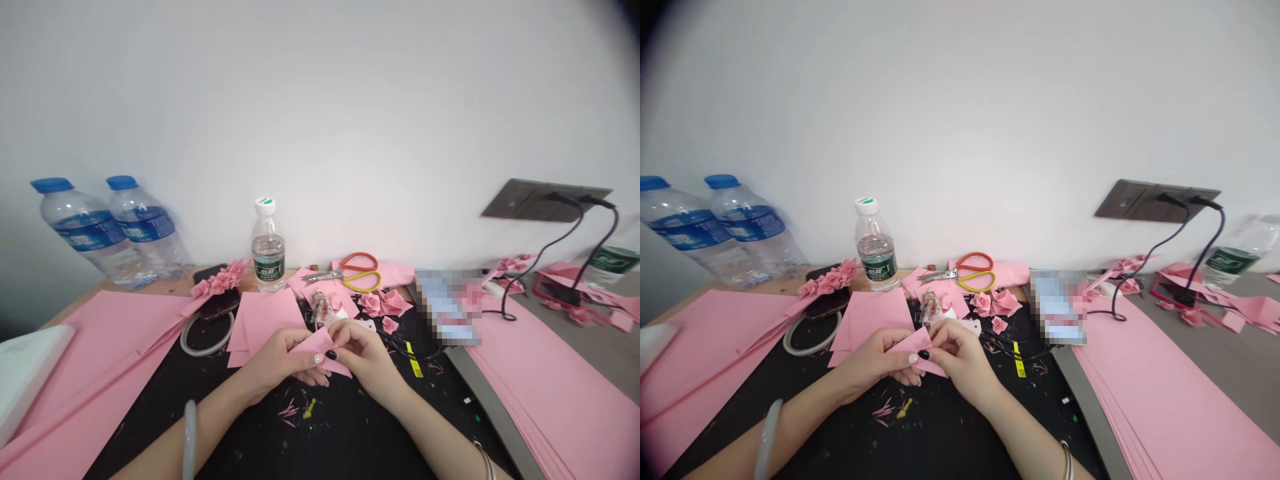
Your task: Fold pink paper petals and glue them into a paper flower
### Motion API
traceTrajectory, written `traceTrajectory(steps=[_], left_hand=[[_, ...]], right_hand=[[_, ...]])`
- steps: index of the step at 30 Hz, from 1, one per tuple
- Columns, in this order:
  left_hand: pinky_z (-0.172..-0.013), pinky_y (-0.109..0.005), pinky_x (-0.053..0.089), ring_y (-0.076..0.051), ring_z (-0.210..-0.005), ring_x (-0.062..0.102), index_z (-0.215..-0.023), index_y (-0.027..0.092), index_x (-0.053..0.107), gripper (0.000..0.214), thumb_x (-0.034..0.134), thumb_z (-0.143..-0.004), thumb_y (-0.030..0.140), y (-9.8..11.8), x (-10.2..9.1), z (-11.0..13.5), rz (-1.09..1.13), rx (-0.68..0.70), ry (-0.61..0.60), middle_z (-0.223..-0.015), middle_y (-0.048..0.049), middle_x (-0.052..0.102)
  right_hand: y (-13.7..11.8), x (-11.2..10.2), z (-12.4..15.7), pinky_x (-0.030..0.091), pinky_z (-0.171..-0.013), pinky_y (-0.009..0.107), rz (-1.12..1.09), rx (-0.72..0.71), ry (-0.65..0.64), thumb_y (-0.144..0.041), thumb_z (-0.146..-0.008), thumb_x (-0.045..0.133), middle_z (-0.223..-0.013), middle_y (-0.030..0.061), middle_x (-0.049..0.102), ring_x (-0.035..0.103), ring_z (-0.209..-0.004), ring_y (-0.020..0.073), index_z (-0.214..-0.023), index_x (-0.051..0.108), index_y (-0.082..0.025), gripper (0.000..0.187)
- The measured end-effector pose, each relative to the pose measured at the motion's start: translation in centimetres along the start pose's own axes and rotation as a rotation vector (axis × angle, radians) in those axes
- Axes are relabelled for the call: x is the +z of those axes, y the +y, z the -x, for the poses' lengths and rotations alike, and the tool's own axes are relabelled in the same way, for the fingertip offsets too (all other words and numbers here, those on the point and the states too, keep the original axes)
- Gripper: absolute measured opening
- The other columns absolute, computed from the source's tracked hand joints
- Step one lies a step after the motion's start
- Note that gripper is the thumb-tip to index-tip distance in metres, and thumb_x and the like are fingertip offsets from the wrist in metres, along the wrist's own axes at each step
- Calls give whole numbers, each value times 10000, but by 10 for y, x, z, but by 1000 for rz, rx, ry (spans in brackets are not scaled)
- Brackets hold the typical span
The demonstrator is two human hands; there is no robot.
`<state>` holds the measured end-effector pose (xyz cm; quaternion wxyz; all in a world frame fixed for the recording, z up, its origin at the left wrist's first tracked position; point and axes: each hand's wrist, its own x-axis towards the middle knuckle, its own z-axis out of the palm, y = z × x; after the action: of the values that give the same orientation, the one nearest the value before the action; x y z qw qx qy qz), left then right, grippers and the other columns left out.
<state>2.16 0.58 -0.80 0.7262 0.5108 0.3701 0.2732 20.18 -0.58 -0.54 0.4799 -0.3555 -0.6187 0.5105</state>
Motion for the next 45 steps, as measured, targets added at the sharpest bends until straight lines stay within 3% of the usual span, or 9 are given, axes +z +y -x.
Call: traceTrajectory(steps=[4,10,16,25,33,39,45], left_hand=[[-607,-265,547,-196,-644,702,-832,116,588,165,640,-749,250,0,3,0,-28,-10,-27,-658,-64,724],[-596,-292,549,-218,-642,702,-794,120,559,163,646,-726,240,-4,6,-1,-83,35,26,-644,-34,700],[-610,-289,543,-224,-673,704,-795,128,549,156,634,-735,243,-4,5,-2,-107,67,18,-666,-27,690],[-658,-288,538,-234,-758,704,-846,126,551,171,607,-765,265,-4,6,-1,-95,53,-24,-788,-63,700],[-672,-280,539,-232,-789,701,-870,131,546,196,605,-777,292,-3,7,1,-77,61,-59,-858,-84,707],[-652,-279,543,-233,-769,704,-889,118,570,246,585,-795,344,-3,6,0,-84,57,-49,-812,-97,726],[-636,-272,547,-213,-713,707,-842,117,599,188,634,-747,275,-5,9,0,-88,17,-4,-770,-74,736]], right_hand=[[3,-1,1,411,-670,268,-14,48,9,-214,-713,693,-745,11,553,512,-715,150,-550,464,-185,282],[8,3,1,371,-556,236,-131,176,79,-210,-692,714,-647,-14,547,486,-589,117,-549,492,-173,267],[2,6,0,341,-517,225,-105,196,136,-256,-712,696,-592,-30,517,441,-539,103,-572,489,-171,263],[3,7,3,301,-475,222,32,140,170,-300,-769,621,-570,-49,432,375,-510,105,-605,440,-191,267],[9,6,5,319,-503,242,73,104,212,-276,-771,617,-605,-30,451,407,-537,126,-602,442,-197,255],[8,7,6,325,-510,248,124,72,223,-283,-779,603,-604,-28,452,411,-542,132,-603,438,-202,254],[5,10,9,334,-514,260,241,42,234,-304,-798,582,-618,-13,465,433,-559,144,-602,434,-207,264]])
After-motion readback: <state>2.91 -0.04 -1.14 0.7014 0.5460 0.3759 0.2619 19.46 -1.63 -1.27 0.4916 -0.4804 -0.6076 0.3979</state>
